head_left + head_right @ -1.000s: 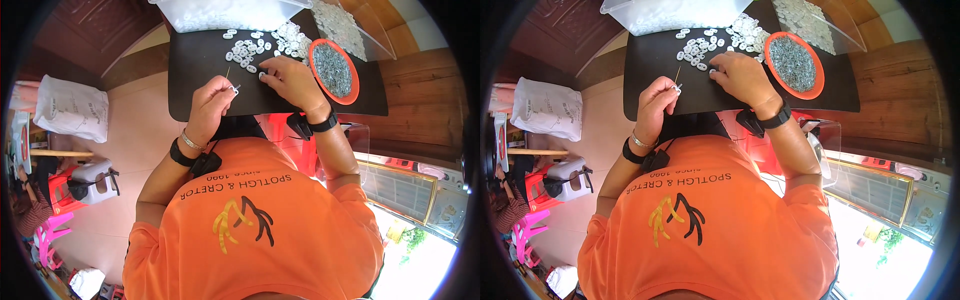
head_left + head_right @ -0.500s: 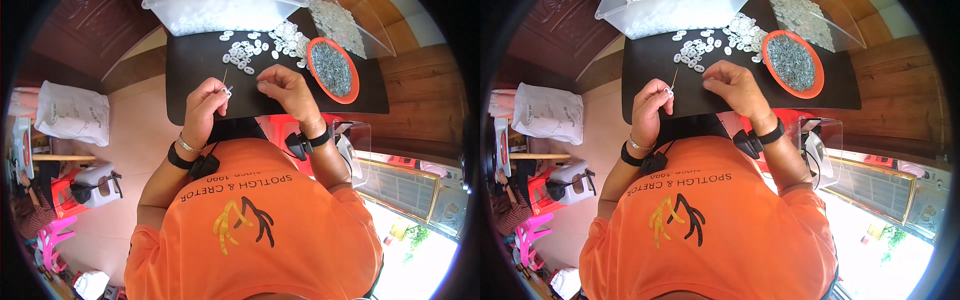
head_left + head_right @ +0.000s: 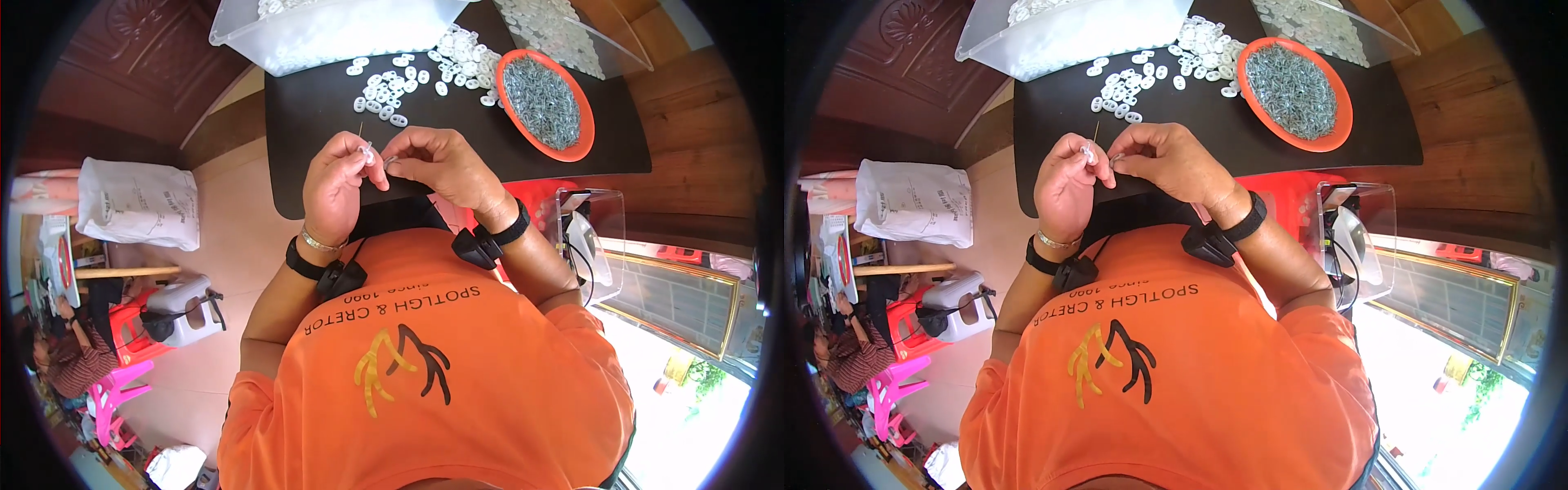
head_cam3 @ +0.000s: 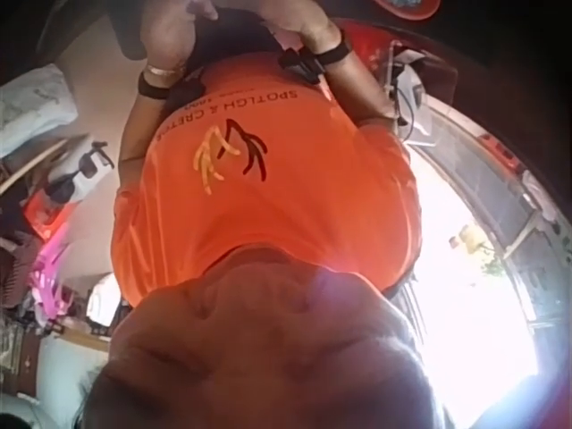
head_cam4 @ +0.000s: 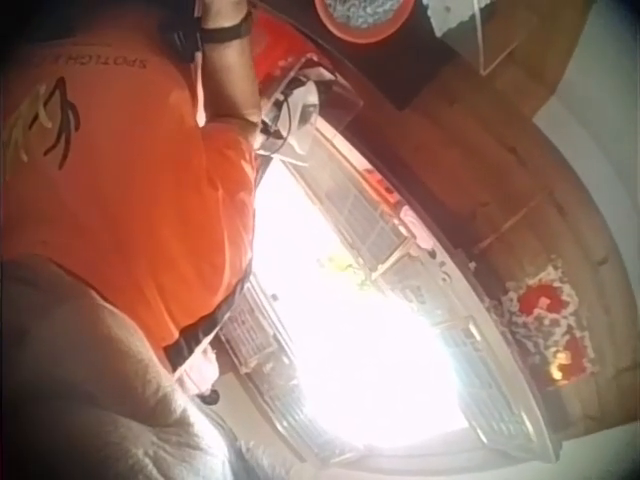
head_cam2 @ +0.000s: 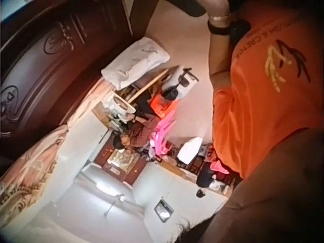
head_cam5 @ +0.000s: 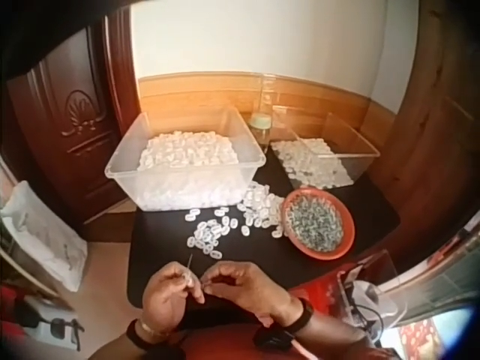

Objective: Assembling small white plastic components by threading them onto a thin rod or wire.

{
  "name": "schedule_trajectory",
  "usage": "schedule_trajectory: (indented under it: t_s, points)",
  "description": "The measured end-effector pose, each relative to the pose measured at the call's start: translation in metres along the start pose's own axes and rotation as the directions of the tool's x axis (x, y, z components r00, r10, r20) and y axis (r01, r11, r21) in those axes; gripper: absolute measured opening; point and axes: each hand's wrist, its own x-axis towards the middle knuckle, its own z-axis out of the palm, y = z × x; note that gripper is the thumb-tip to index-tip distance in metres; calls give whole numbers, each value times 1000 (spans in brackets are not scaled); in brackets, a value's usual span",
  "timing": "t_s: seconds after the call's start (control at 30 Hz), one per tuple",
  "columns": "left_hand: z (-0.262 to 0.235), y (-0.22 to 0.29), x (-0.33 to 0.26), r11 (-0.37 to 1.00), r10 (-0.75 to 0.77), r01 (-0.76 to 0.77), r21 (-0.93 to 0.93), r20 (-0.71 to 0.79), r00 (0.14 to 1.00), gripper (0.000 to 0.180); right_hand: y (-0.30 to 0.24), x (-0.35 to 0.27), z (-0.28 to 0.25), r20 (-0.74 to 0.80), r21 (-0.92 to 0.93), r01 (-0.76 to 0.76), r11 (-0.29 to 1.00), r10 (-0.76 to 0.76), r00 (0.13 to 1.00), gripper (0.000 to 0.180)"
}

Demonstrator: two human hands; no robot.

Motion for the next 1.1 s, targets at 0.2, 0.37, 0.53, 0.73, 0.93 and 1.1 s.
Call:
schedule_trajectory:
  t_s: [0.2,0.37,0.53,0.73,0.93,1.1]
  points:
    - [-1,0,0,998,-25,25,49,2,1000,15,3,3,-1,-72,57,-71,996,75,995,17]
    - [1,-1,0,999,-26,26,25,0,1000,13,-5,2,5,-88,37,-8,999,11,996,19]
    - [2,-3,0,998,-39,40,45,-10,999,14,-1,2,4,-169,45,61,997,-53,984,20]
    - [10,-7,1,985,-10,27,171,-101,995,15,-3,-2,-7,-202,104,37,994,-16,979,18]
    - [18,-7,4,962,-34,68,264,-132,991,13,-2,-5,-10,-280,196,102,975,-44,959,16]
    - [22,-6,5,949,-37,82,304,-151,988,13,-5,-7,-11,-266,210,54,976,4,964,15]
